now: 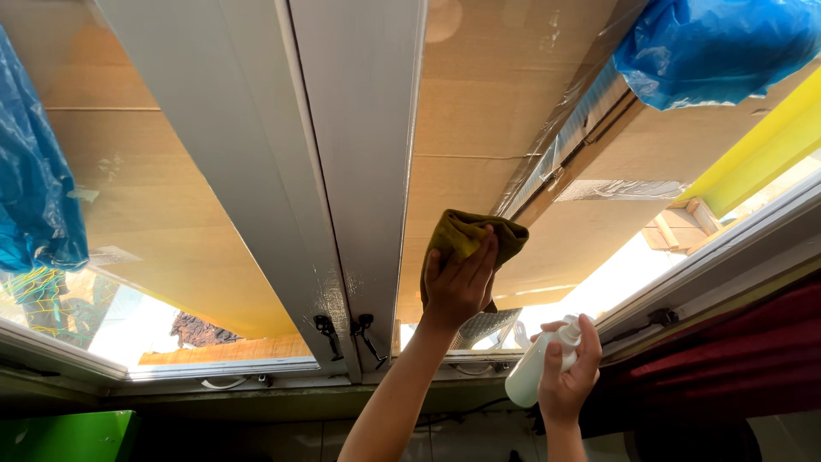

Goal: The person cleans a window by spraying liquid from a bottle onto the glass and wiping the surface with a cloth.

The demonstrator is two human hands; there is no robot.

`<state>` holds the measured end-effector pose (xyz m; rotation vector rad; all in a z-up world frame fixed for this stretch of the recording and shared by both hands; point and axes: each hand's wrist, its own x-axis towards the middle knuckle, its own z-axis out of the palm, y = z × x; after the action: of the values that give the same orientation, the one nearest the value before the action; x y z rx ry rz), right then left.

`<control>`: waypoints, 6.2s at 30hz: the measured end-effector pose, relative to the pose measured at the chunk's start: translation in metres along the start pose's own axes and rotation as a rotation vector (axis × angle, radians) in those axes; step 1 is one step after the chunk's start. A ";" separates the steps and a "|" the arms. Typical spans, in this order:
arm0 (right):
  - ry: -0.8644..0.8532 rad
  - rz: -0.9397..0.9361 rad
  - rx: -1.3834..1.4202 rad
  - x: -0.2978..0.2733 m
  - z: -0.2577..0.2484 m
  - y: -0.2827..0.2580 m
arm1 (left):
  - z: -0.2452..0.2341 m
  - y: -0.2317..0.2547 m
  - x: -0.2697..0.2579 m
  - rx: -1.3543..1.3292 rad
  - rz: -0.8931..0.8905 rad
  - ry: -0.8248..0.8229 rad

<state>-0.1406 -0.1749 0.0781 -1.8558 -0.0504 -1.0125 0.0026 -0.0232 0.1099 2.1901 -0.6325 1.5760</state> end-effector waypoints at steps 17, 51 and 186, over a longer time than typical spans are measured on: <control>-0.014 -0.017 0.027 0.007 -0.010 0.000 | 0.031 -0.011 -0.095 -0.100 0.276 -0.200; -0.038 -0.099 0.116 0.050 -0.040 0.026 | 0.032 0.053 -0.052 0.023 0.214 -0.142; 0.110 -0.041 -0.179 -0.122 -0.104 0.154 | 0.066 0.103 -0.032 -0.003 0.214 -0.161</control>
<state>-0.2164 -0.2879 -0.0974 -1.9629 0.0700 -1.1786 -0.0120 -0.1398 0.0627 2.3282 -0.9456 1.5049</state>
